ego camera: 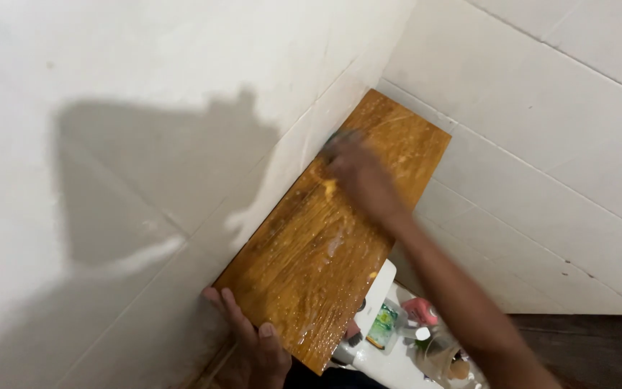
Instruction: Scrubbing a wooden shelf with a sponge and soapy water in a bathroom.
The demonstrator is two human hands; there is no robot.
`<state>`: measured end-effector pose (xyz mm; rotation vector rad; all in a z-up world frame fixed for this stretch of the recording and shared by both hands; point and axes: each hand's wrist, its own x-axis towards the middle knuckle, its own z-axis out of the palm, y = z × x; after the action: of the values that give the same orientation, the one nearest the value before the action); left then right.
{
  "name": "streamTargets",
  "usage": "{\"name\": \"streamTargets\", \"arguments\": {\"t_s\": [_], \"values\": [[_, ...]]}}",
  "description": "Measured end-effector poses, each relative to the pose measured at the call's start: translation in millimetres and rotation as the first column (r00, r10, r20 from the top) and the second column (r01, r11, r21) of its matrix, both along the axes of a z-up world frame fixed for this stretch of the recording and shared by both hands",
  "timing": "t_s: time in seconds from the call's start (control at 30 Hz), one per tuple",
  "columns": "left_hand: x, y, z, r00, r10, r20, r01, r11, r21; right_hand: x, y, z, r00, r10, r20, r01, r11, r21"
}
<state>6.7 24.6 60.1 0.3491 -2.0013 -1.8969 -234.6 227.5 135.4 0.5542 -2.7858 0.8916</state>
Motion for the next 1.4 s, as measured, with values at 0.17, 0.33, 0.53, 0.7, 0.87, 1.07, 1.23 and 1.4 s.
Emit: {"name": "streamTargets", "arguments": {"t_s": [0.17, 0.33, 0.53, 0.7, 0.87, 1.07, 1.23, 1.4], "values": [[-2.0, 0.9, -12.1, 0.996, -0.007, -0.092, 0.008, 1.0, 0.004, 120.1, -70.0, 1.8, 0.931, 0.352, 0.091, -0.36, 0.928, 0.092], [12.0, -16.6, -10.5, 0.993, -0.05, -0.11, 0.073, 0.974, 0.216, 78.1, -17.3, -2.4, 0.883, 0.456, 0.108, -0.463, 0.885, 0.055], [29.6, -21.3, -69.1, 0.984, -0.004, -0.178, 0.125, 0.733, 0.669, 83.4, -60.1, 8.4, 0.998, -0.06, -0.017, 0.061, 0.992, 0.113], [36.5, -14.0, -95.5, 1.0, -0.002, 0.004, -0.003, 0.342, 0.94, 160.1, -135.8, 20.3, 0.885, 0.452, -0.112, -0.443, 0.891, 0.093], [29.2, -15.4, -47.6, 0.999, -0.024, 0.048, -0.038, 0.323, 0.946, 105.6, -100.8, 36.0, 0.984, 0.17, -0.046, -0.157, 0.965, 0.212], [42.0, -2.3, -100.4, 0.997, -0.063, 0.034, -0.008, 0.368, 0.93, 162.1, -136.1, 18.8, 0.893, 0.399, -0.207, -0.349, 0.906, 0.241], [40.9, -16.3, -78.8, 0.993, -0.114, -0.019, 0.068, 0.443, 0.894, 107.2, -98.5, 26.0, 0.957, 0.251, -0.148, -0.197, 0.932, 0.306], [41.1, -24.6, -74.2, 0.986, -0.146, 0.081, -0.003, 0.468, 0.884, 128.3, -117.5, 3.1, 0.975, 0.207, -0.081, -0.201, 0.977, 0.07]]}}
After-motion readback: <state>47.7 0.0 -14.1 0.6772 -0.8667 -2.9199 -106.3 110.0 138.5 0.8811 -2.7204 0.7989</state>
